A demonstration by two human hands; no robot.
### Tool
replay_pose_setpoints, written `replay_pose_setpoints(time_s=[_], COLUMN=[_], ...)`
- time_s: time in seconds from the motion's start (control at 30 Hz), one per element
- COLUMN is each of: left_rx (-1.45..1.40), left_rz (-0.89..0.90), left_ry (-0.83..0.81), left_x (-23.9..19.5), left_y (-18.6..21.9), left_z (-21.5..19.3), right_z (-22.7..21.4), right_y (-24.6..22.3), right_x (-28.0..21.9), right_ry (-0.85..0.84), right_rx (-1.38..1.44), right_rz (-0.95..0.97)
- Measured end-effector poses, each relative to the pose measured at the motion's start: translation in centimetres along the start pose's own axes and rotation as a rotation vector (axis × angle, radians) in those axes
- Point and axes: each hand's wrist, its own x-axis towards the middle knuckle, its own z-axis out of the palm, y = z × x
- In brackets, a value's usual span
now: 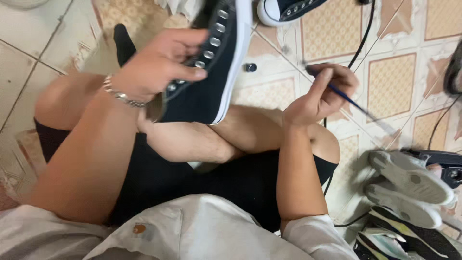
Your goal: The person sits on the floor and paints a black high-top sneaker using a small paintbrush. They apply white paint to the side of the shoe, carefully working around the eyelets and the Converse logo patch.
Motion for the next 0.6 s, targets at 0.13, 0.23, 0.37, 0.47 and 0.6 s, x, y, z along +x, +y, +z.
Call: replay_pose_setpoints(time_s=[0.13, 0.23, 0.37, 0.47, 0.6], left_rx=[-0.099, -0.169, -0.045, 0.041, -0.136], left_rz=[0.126, 0.291, 0.495, 0.536, 0.489], left_ry=[0.203, 0.361, 0.476, 0.533, 0.551], left_x=[-3.4, -3.5, -3.7, -3.5, -3.0], left_y=[-0.3, -1.4, -0.8, -1.2, -2.2], left_z=[-1.8, -2.9, -3.5, -3.4, -3.8], right_z=[-0.3, 3.5, 12.2, 15.7, 19.3], right_y=[6.2, 8.1, 13.4, 14.2, 12.9], right_x=[-2.3, -3.2, -5.1, -5.0, -4.3], right_ry=[-0.116, -0.416, -0.953, -1.077, -1.034], right_rx=[0.245, 0.033, -0.327, -0.386, -0.311], right_rz=[0.123, 0.302, 0.545, 0.307, 0.281])
